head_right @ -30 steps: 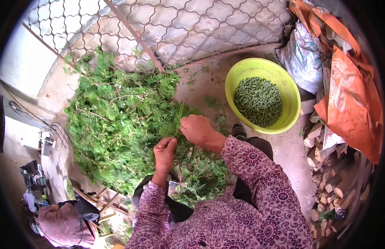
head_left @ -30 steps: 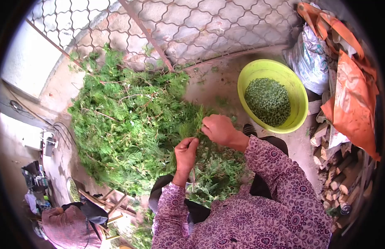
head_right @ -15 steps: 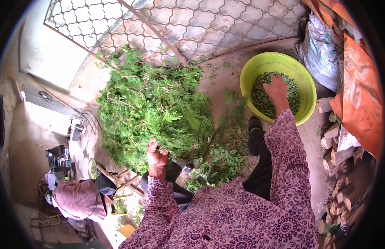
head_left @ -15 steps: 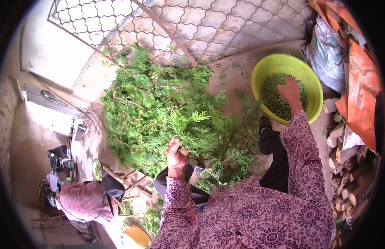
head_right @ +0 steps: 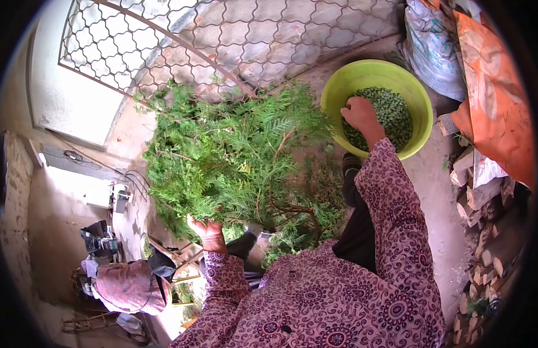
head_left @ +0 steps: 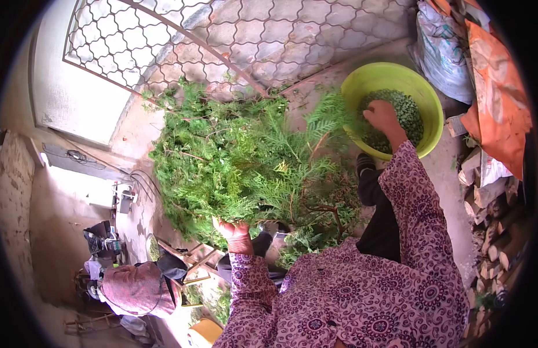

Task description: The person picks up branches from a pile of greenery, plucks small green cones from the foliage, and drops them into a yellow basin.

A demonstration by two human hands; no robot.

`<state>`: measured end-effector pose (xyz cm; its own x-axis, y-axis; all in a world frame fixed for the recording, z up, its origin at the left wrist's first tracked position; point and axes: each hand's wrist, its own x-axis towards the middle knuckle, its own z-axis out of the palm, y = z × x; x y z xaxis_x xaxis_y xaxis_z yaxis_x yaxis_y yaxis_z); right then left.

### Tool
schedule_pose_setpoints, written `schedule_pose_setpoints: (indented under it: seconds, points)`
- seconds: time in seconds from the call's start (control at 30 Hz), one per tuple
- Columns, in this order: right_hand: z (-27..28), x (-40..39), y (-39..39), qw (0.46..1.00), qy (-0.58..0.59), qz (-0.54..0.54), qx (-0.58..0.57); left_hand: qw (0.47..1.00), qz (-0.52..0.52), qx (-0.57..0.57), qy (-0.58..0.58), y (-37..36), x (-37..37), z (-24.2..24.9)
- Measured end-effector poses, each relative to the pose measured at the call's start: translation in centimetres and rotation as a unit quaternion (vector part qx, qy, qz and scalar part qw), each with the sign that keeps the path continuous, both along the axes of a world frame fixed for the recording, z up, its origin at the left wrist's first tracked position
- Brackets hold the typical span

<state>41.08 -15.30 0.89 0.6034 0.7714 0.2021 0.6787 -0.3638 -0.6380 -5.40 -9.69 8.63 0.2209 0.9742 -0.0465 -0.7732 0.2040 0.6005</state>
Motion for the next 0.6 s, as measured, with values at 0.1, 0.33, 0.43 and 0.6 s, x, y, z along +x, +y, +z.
schedule_pose_setpoints:
  seconds: [0.1, 0.33, 0.43, 0.6]
  points:
    - [-0.2, -0.1, -0.3, 1.0, 0.004, 0.016, -0.013, 0.999, 0.033, -0.006, 0.041, 0.1, 0.2, 0.3]
    - [-1.2, -0.8, -0.8, 0.988, -0.03, 0.132, -0.069, 0.973, 0.116, -0.034, 0.196, 3.1, -4.9, 3.4]
    - [-2.4, -1.1, -0.2, 0.983, -0.035, 0.16, -0.082, 0.952, 0.198, -0.03, 0.231, 4.4, -12.1, 6.4]
    - [-2.0, -2.1, 0.6, 0.977, -0.036, 0.183, -0.1, 0.714, 0.472, -0.012, 0.517, 0.3, -23.7, 11.2]
